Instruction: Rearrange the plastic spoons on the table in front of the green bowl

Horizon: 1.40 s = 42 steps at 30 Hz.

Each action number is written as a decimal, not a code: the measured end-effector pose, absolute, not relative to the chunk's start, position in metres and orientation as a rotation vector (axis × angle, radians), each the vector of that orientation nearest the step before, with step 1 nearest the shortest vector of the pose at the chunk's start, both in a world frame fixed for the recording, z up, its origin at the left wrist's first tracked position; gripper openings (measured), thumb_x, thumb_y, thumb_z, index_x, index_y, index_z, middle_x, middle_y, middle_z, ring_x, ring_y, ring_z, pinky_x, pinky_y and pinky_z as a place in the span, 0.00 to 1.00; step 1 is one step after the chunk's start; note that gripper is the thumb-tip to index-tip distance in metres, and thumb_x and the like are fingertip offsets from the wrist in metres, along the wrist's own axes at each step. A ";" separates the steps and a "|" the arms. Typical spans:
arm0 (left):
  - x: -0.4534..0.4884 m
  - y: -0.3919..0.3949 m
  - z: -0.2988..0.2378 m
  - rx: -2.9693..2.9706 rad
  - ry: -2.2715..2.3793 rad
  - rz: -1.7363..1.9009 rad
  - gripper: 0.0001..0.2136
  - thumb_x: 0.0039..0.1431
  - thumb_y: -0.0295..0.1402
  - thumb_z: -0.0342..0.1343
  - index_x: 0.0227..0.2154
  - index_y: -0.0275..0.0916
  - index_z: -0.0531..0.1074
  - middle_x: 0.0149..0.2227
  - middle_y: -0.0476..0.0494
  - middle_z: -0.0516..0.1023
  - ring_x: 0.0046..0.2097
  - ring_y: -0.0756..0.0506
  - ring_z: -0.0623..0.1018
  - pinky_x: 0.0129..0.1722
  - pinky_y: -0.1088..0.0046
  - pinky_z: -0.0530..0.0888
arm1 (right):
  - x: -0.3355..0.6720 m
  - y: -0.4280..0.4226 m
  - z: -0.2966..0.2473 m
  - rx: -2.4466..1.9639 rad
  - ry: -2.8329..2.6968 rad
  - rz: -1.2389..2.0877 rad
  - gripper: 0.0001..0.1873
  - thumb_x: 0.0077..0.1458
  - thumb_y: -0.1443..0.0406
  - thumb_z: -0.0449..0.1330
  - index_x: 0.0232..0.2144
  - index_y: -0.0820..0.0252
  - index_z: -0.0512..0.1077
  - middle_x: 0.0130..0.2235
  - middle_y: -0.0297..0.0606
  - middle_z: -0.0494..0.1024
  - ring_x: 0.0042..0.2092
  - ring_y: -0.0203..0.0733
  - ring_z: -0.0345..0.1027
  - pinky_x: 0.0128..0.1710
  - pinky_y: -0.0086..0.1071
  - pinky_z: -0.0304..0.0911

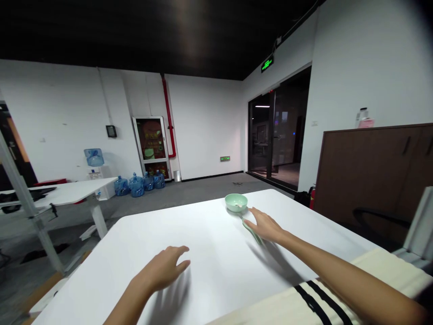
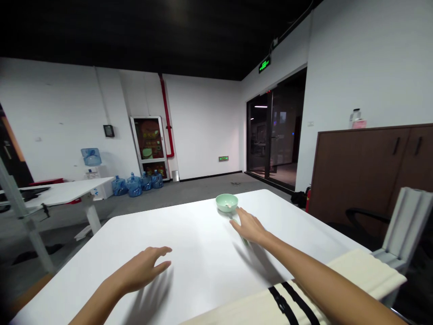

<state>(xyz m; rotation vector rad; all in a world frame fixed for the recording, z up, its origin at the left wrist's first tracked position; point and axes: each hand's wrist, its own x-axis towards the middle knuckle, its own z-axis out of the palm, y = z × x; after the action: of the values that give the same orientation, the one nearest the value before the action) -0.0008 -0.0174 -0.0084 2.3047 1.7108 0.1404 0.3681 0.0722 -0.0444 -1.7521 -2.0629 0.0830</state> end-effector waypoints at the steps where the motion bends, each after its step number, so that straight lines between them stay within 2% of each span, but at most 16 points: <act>1: -0.001 -0.017 -0.008 2.305 1.707 0.145 0.27 0.56 0.55 0.42 0.54 0.49 0.66 0.54 0.43 0.72 0.55 0.38 0.70 0.50 0.63 0.67 | 0.368 0.072 -0.044 -1.757 -2.055 0.093 0.34 0.57 0.51 0.49 0.61 0.59 0.54 0.61 0.45 0.60 0.62 0.50 0.51 0.57 0.38 0.49; 7: -0.002 -0.014 -0.013 2.308 1.699 0.163 0.28 0.55 0.56 0.43 0.54 0.48 0.66 0.54 0.42 0.72 0.54 0.38 0.70 0.51 0.63 0.66 | 0.369 0.070 -0.044 -1.721 -2.057 0.082 0.33 0.57 0.50 0.48 0.60 0.59 0.56 0.60 0.44 0.62 0.59 0.50 0.57 0.54 0.36 0.53; 30: -0.002 -0.013 -0.014 2.321 1.703 0.157 0.28 0.55 0.56 0.43 0.53 0.48 0.67 0.54 0.42 0.72 0.54 0.38 0.71 0.51 0.63 0.67 | 0.376 0.075 -0.051 -1.733 -2.070 0.116 0.31 0.57 0.50 0.49 0.58 0.58 0.60 0.56 0.45 0.67 0.56 0.51 0.60 0.51 0.37 0.55; 42: 0.000 -0.013 -0.013 2.328 1.707 0.118 0.27 0.56 0.54 0.42 0.54 0.48 0.66 0.54 0.42 0.72 0.54 0.39 0.70 0.51 0.62 0.66 | 0.378 0.076 -0.054 -1.746 -2.097 0.096 0.31 0.57 0.48 0.48 0.56 0.59 0.62 0.53 0.47 0.71 0.52 0.50 0.64 0.45 0.33 0.57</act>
<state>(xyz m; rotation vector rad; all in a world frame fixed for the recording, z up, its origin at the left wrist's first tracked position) -0.0004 -0.0134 -0.0127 2.3284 1.7066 0.1179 0.3775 0.0760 -0.0537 -1.7456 -2.0967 0.0956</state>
